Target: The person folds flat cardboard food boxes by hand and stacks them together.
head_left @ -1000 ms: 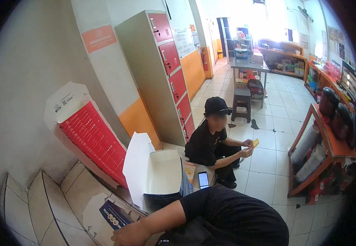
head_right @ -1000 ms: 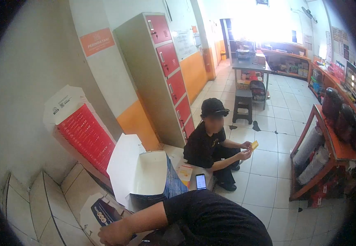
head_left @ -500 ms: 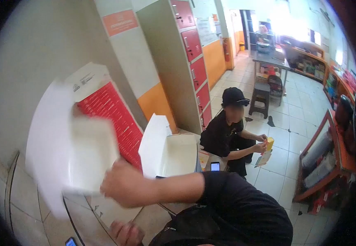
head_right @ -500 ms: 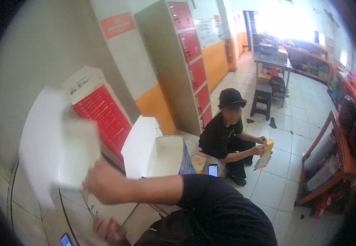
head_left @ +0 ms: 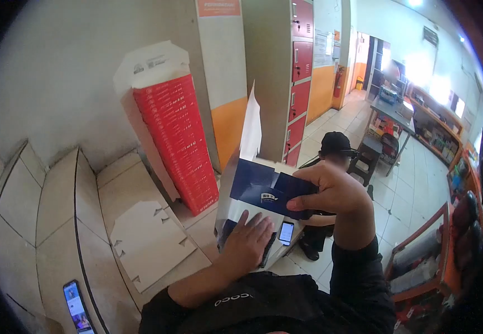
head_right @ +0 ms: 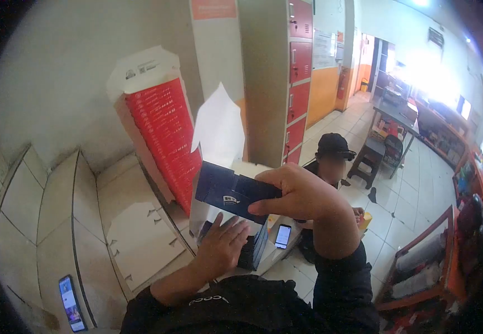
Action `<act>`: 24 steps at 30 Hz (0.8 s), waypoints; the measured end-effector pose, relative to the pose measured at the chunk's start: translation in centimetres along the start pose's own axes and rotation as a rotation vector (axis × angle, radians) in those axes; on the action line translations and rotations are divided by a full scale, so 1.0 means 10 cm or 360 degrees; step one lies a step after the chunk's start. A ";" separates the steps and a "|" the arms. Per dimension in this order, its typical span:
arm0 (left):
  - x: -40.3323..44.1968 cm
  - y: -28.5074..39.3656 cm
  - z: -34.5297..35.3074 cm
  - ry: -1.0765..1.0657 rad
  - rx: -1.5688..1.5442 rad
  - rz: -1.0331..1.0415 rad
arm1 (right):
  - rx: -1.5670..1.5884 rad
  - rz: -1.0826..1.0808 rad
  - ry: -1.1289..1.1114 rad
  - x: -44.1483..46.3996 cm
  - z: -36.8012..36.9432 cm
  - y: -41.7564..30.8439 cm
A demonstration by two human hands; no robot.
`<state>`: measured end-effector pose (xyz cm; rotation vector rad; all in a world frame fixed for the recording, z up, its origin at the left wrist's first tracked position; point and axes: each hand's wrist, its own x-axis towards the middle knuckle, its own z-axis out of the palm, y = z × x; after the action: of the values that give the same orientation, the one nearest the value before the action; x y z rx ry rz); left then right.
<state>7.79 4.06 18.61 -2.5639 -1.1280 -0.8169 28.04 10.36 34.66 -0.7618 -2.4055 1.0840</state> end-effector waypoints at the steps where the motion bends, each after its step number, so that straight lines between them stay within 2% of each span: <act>1: -0.01 -0.06 0.10 -0.0008 -0.0063 -0.0074 | 0.0027 0.0084 -0.0031 0.03 0.05 0.04; 3: -0.06 -0.15 0.17 -0.0179 -0.0191 -0.0196 | 0.0072 0.0251 -0.0092 0.10 0.16 0.11; 4: -0.09 -0.18 0.21 -0.0263 -0.0253 -0.0252 | -0.0133 0.0232 -0.0081 0.14 0.23 0.15; 5: -0.11 -0.19 0.25 -0.0045 -0.0160 -0.0176 | -0.0337 0.0208 -0.0068 0.18 0.31 0.19; 6: -0.14 -0.19 0.26 -0.0020 -0.0265 -0.0228 | -0.0539 0.0181 -0.0058 0.20 0.40 0.27; 7: -0.15 -0.17 0.24 0.0007 -0.0370 -0.0282 | -0.0914 0.0128 0.0114 0.20 0.54 0.46; 8: -0.17 -0.16 0.24 0.0034 -0.0476 -0.0337 | -0.0965 0.0160 0.0111 0.19 0.63 0.49; 14: -0.18 -0.10 0.31 0.0356 -0.0303 -0.0108 | -0.1132 0.0151 0.0209 0.19 0.91 0.50; 24: -0.09 -0.08 0.42 0.0453 -0.0427 -0.0156 | -0.1191 -0.0030 0.0345 0.18 1.03 0.58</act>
<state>8.40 5.80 14.59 -2.4986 -1.1262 -1.3920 22.86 8.91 24.04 -1.0083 -2.5970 0.0401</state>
